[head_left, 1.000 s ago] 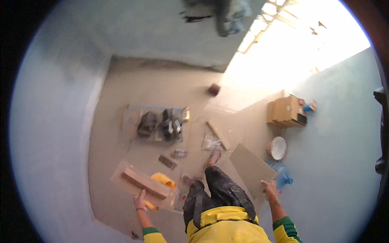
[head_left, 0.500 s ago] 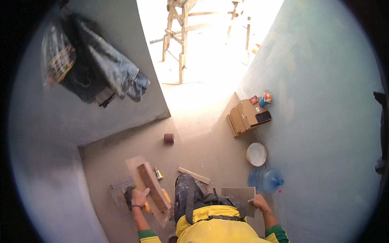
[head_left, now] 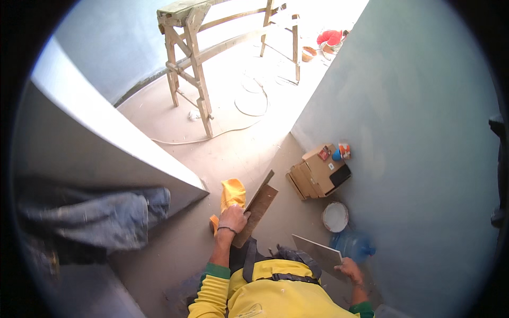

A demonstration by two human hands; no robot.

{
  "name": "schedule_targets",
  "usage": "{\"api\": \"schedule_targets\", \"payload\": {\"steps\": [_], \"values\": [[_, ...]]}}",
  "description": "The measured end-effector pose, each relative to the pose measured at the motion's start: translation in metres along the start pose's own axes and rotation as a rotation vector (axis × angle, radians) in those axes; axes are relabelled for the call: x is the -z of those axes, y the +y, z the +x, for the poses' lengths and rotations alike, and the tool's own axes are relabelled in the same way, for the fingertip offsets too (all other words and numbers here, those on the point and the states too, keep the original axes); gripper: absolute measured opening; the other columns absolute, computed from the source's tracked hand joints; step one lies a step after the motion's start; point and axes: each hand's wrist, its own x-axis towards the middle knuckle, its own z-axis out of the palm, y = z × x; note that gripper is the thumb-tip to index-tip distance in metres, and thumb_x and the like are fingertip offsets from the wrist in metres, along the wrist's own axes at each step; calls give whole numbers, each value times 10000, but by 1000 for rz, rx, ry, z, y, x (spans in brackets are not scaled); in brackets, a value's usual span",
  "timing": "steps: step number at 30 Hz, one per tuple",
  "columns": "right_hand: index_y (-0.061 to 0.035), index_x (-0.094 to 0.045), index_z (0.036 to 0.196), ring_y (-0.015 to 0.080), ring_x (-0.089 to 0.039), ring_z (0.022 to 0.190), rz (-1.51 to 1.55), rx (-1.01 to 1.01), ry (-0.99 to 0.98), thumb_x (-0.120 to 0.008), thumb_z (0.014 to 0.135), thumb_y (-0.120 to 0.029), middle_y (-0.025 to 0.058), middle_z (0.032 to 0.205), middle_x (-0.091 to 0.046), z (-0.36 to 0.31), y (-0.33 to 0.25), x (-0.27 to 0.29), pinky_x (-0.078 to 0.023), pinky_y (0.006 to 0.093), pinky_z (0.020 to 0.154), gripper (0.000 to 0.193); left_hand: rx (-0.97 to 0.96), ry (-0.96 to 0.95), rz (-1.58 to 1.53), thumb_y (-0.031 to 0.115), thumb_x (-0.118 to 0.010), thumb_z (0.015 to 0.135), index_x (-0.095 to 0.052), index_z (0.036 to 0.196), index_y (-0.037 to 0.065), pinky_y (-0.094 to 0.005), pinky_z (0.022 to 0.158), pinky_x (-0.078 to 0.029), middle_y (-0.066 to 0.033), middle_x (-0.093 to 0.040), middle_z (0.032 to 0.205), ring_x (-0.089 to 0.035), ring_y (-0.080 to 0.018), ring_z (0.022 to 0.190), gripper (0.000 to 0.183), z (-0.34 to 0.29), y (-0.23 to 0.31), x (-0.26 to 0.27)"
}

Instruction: The person moves around a cluttered room, handling buckets, a cloth, and small debris. They pick up and place down various items, including a yellow cloth and small pieces of debris, while navigating the space.

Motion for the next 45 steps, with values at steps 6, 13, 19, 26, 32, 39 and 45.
{"api": "schedule_targets", "payload": {"steps": [6, 13, 19, 26, 32, 39, 45], "values": [[11, -664, 1028, 406, -641, 887, 239, -10, 94, -738, 755, -260, 240, 929, -667, 33, -99, 42, -486, 447, 771, 391, 22, 32, -30, 437, -587, 864, -626, 934, -37, -479, 819, -489, -259, -636, 967, -609, -417, 945, 481, 124, 2, 102], [39, -666, 996, 396, -649, 911, 447, -142, 110, -752, 740, -263, 259, 940, -663, 117, -197, 81, -486, 444, 756, 405, 20, 114, -57, 444, -590, 848, -642, 933, -33, -485, 813, -487, -276, -638, 954, -617, -426, 917, 487, 283, 7, 162], [34, -674, 979, 396, -649, 916, 399, -153, -8, -763, 731, -274, 248, 963, -664, 228, -293, 157, -495, 439, 756, 405, -98, -39, 60, 443, -585, 852, -633, 960, -25, -476, 840, -481, -242, -644, 991, -614, -394, 968, 482, 463, 50, 220], [16, -671, 996, 410, -622, 962, 251, -231, -118, -675, 747, -221, 260, 984, -645, 309, -394, 265, -500, 465, 796, 344, -248, -37, 73, 429, -573, 866, -622, 961, -12, -469, 828, -482, -218, -636, 1015, -609, -390, 960, 454, 634, 124, 315], [24, -682, 932, 413, -640, 889, 291, -112, -64, -614, 715, -183, 270, 920, -646, 386, -434, 346, -507, 477, 770, 308, -361, -129, 45, 398, -566, 880, -632, 984, -20, -461, 846, -480, -208, -626, 1045, -610, -379, 975, 436, 777, 195, 371], [56, -679, 867, 426, -641, 848, 254, -196, -66, -587, 703, -155, 269, 876, -648, 460, -512, 448, -513, 472, 760, 283, -655, -238, 213, 398, -566, 884, -663, 911, -17, -465, 850, -482, -215, -633, 1003, -616, -382, 964, 427, 945, 301, 403], [29, -679, 926, 432, -614, 945, 666, -442, 80, -575, 723, -117, 283, 936, -635, 475, -577, 540, -498, 483, 793, 271, -766, -335, 282, 398, -572, 881, -658, 928, -20, -464, 826, -494, -216, -636, 985, -624, -379, 944, 429, 1051, 391, 401]]}}
